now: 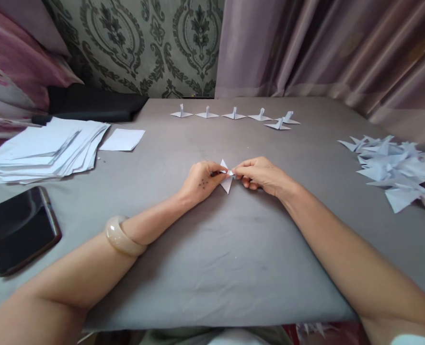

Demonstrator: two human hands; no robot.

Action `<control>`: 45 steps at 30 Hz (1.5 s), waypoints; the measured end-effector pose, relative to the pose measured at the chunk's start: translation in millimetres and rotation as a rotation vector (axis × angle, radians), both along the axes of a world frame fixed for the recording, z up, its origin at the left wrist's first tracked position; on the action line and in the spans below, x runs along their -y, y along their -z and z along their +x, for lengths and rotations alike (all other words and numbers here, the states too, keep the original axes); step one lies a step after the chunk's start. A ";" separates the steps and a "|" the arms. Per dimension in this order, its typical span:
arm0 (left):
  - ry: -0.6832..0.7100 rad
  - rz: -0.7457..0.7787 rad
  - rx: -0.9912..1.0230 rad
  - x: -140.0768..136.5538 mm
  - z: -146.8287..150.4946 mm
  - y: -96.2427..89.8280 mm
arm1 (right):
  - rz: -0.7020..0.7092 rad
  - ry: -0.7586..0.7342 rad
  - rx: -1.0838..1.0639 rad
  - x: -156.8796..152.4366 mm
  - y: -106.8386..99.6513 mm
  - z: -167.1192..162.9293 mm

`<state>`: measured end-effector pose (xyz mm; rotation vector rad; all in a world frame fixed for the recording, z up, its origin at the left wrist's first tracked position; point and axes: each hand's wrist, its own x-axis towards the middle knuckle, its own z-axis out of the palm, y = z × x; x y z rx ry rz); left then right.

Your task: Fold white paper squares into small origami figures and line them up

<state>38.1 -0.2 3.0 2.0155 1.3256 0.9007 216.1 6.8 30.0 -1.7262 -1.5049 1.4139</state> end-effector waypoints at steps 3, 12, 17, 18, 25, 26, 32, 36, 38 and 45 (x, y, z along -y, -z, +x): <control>-0.001 -0.017 -0.001 -0.4 0.6 -0.6 | 0.002 -0.010 -0.018 -2.1 2.2 2.2; -0.001 -0.031 0.042 -0.9 1.3 -0.2 | 0.024 0.009 -0.045 -2.5 4.3 1.2; 0.015 0.007 0.051 -2.4 1.3 1.2 | 0.012 0.033 -0.086 -3.6 5.6 1.3; 0.020 0.016 0.051 -2.7 1.3 1.5 | 0.009 0.037 -0.093 -4.1 6.1 1.4; 0.016 0.020 0.064 -3.5 0.2 4.1 | -0.007 0.084 -0.165 -4.7 8.2 2.7; 0.001 0.020 0.051 -3.7 -0.2 4.5 | 0.001 0.096 -0.174 -3.1 8.0 3.3; -0.037 0.013 -0.040 -3.7 -2.1 5.3 | 0.389 0.037 -0.042 7.1 14.0 8.7; -0.051 0.056 -0.100 -2.0 -4.0 2.0 | 0.720 -0.140 0.081 5.7 23.3 9.8; -0.054 0.055 -0.118 -1.3 -5.1 0.3 | 0.753 -0.204 0.109 4.6 25.7 9.4; -0.042 0.024 -0.130 -3.0 -6.9 1.1 | 0.752 -0.246 0.157 4.6 27.8 8.7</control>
